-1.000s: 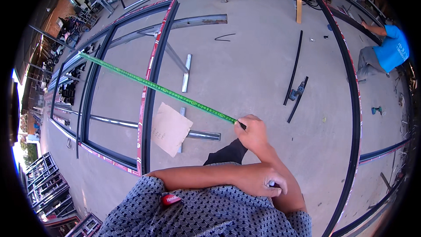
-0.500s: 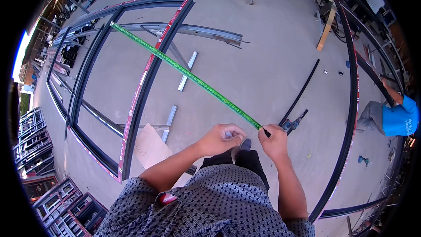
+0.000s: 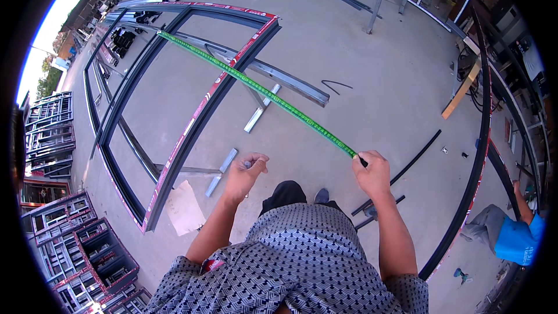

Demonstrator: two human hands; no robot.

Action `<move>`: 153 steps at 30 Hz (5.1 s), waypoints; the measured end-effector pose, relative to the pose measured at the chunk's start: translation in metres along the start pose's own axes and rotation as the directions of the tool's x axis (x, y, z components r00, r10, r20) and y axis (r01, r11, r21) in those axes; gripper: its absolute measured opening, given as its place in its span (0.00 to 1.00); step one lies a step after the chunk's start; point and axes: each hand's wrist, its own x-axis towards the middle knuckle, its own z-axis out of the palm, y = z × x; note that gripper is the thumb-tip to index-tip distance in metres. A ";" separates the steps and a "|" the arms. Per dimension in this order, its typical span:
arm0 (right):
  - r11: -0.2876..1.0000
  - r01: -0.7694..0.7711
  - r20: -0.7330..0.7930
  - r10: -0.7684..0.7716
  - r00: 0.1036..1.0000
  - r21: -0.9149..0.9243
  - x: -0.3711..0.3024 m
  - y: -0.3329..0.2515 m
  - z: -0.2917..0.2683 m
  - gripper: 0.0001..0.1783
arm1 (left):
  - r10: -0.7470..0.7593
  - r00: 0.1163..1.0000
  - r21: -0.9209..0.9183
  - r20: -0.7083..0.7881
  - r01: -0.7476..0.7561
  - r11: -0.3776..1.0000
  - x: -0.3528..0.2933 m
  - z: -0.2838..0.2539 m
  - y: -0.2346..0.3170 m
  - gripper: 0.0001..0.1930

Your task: The person measures the dimensions of a large window frame using a tape measure and records the measurements on a piece of cardboard with a marker. They measure multiple sides of the frame and write down the numbers sequentially.

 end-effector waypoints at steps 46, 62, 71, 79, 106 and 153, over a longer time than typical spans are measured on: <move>0.934 0.119 -0.065 -0.149 0.987 -0.337 0.430 -0.160 0.197 0.09 | -0.066 0.992 -0.673 -0.103 -0.021 0.739 0.626 -0.195 0.116 0.14; 0.943 0.103 -0.074 -0.132 0.988 -0.316 0.430 -0.151 0.202 0.08 | -0.008 0.996 -0.675 -0.084 -0.051 0.736 0.629 -0.194 0.116 0.12; 0.931 0.078 -0.030 -0.094 0.995 -0.357 0.447 -0.150 0.195 0.10 | 0.001 0.998 -0.660 -0.066 -0.044 0.750 0.643 -0.202 0.114 0.08; 0.937 0.064 -0.007 -0.071 0.997 -0.343 0.452 -0.138 0.197 0.11 | -0.044 0.997 -0.658 -0.062 -0.008 0.753 0.647 -0.205 0.110 0.07; 0.934 0.099 -0.001 -0.105 0.994 -0.343 0.455 -0.131 0.192 0.10 | -0.009 0.996 -0.632 -0.083 -0.046 0.774 0.642 -0.205 0.116 0.04; 0.943 0.082 -0.038 -0.100 0.994 -0.321 0.452 -0.141 0.188 0.08 | 0.013 0.997 -0.657 -0.072 -0.057 0.752 0.638 -0.206 0.119 0.05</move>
